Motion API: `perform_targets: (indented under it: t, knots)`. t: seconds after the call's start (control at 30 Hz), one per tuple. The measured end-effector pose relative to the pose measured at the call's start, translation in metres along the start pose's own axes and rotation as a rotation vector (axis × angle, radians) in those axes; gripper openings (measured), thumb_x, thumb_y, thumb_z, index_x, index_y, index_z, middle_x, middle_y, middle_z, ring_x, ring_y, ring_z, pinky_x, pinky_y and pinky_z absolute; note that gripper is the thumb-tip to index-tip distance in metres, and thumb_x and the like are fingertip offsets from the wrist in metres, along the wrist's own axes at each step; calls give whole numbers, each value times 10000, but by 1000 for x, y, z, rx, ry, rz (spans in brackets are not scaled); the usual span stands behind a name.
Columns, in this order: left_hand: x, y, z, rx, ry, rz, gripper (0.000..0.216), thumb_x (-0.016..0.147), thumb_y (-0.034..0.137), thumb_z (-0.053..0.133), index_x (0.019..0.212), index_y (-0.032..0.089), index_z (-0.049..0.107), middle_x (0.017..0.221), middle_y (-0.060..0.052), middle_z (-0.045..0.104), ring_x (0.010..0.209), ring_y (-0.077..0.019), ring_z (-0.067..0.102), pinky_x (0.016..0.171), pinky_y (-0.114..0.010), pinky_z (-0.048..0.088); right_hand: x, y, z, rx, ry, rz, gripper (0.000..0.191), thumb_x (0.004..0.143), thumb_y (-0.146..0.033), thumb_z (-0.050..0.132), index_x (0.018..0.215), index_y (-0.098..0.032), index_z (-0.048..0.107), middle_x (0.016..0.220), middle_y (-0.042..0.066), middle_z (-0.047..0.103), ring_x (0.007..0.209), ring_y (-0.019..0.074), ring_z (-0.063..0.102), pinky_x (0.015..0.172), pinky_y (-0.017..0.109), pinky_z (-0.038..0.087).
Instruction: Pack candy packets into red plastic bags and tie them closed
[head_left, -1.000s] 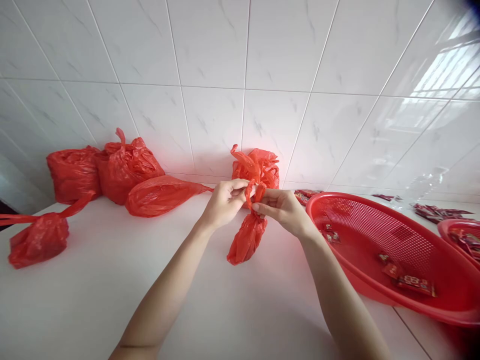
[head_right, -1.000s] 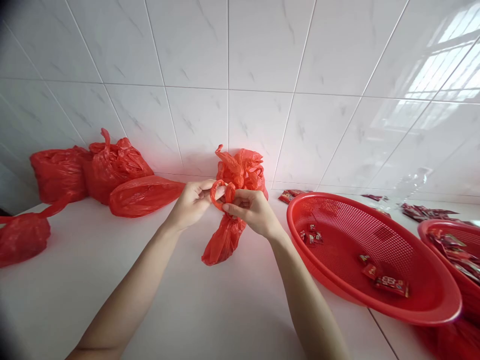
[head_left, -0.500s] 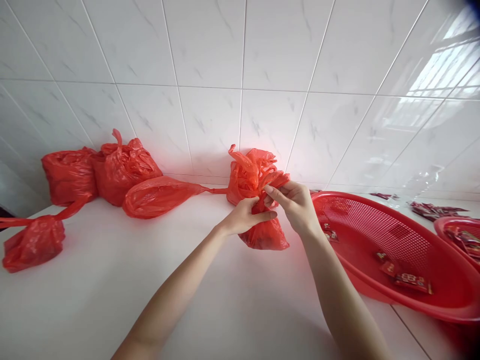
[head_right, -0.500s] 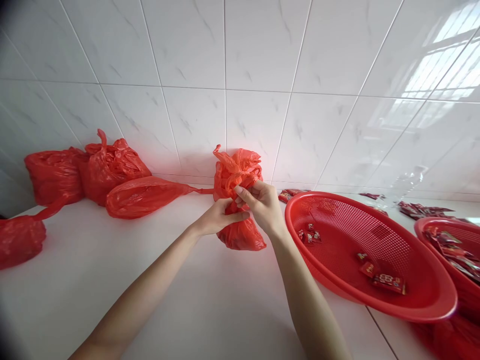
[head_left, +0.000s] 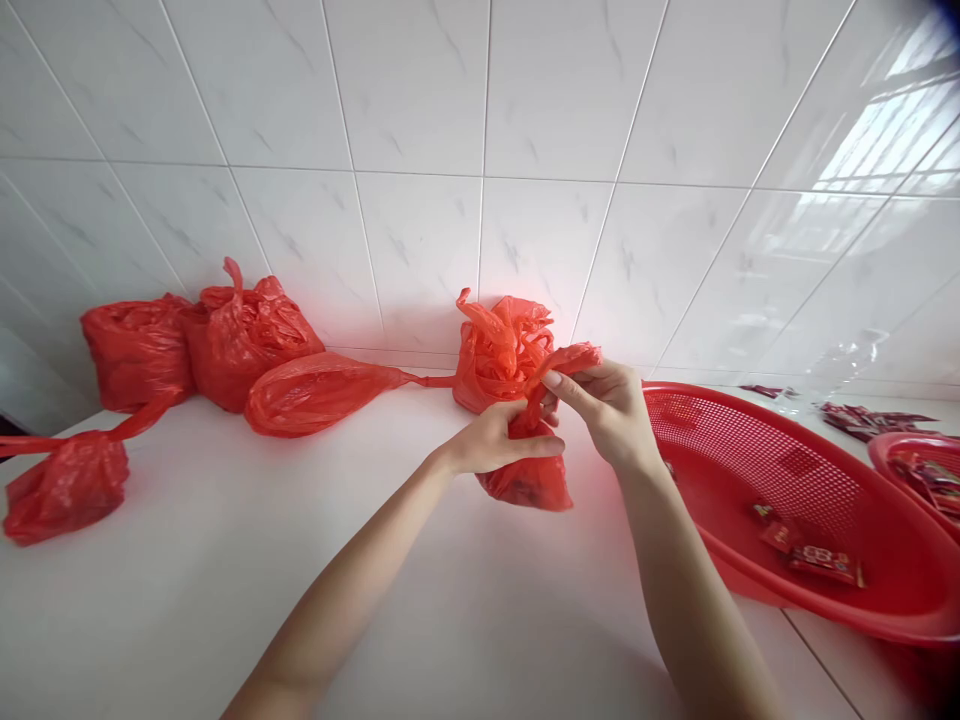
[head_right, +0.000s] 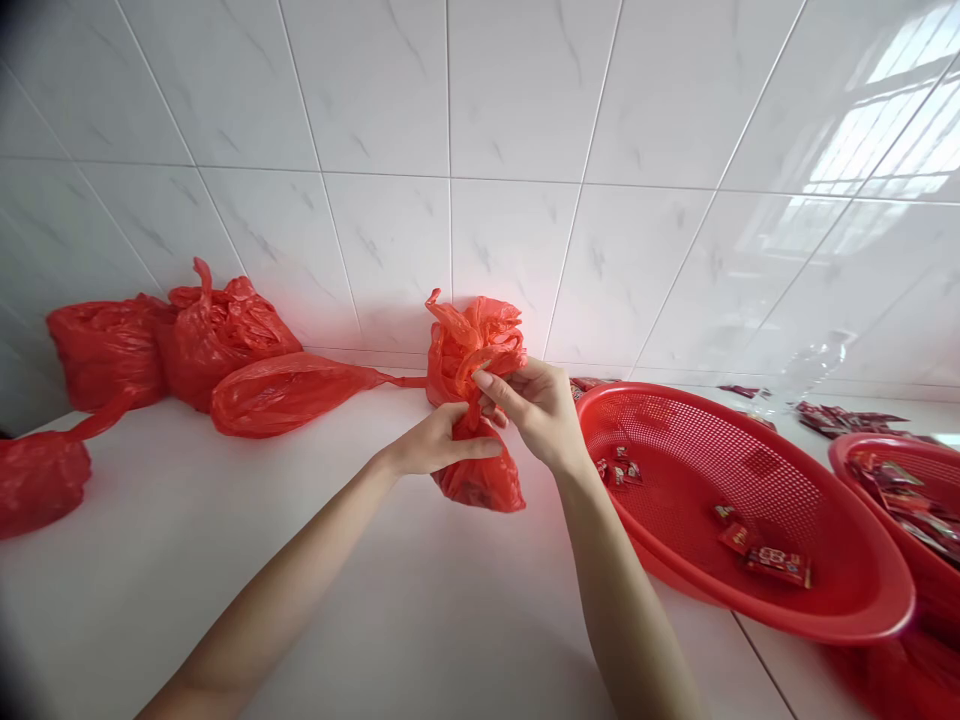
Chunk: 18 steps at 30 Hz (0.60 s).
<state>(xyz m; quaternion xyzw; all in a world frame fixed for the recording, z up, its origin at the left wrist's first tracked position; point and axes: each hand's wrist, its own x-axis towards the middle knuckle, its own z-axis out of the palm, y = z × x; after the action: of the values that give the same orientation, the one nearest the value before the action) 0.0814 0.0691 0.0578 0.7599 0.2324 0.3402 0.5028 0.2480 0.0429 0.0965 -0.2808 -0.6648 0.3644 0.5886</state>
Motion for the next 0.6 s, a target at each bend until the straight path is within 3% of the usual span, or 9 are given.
perform_targets:
  t: [0.07, 0.27, 0.47, 0.6]
  knots:
    - [-1, 3, -1, -4, 46, 27, 356, 827, 491, 716, 960, 170, 638, 961, -44, 618, 906, -185, 579, 787, -311, 450, 0, -1, 1, -26, 0, 12, 259, 836, -413, 739, 763, -172, 682, 644, 8, 626, 590, 136, 578, 564, 290, 500]
    - [-4, 4, -7, 89, 99, 9, 445, 901, 581, 575, 837, 151, 670, 741, -26, 592, 732, -171, 556, 654, -305, 437, 0, 0, 0, -79, -20, 28, 247, 812, -405, 764, 774, -183, 662, 738, 23, 652, 702, 165, 625, 672, 318, 546]
    - [-5, 3, -16, 159, 194, 45, 513, 914, 600, 542, 689, 153, 657, 592, 0, 522, 598, -134, 493, 562, -275, 387, 3, 1, -9, -298, -227, 87, 386, 754, -445, 795, 1023, -203, 662, 932, 53, 692, 874, 205, 645, 844, 378, 534]
    - [-9, 10, -22, 168, 189, 52, 503, 965, 562, 472, 845, 149, 733, 741, -39, 662, 736, -170, 604, 671, -282, 458, 1, 7, -6, -434, -390, 164, 288, 785, -459, 741, 861, -198, 647, 800, 5, 646, 738, 161, 585, 705, 313, 495]
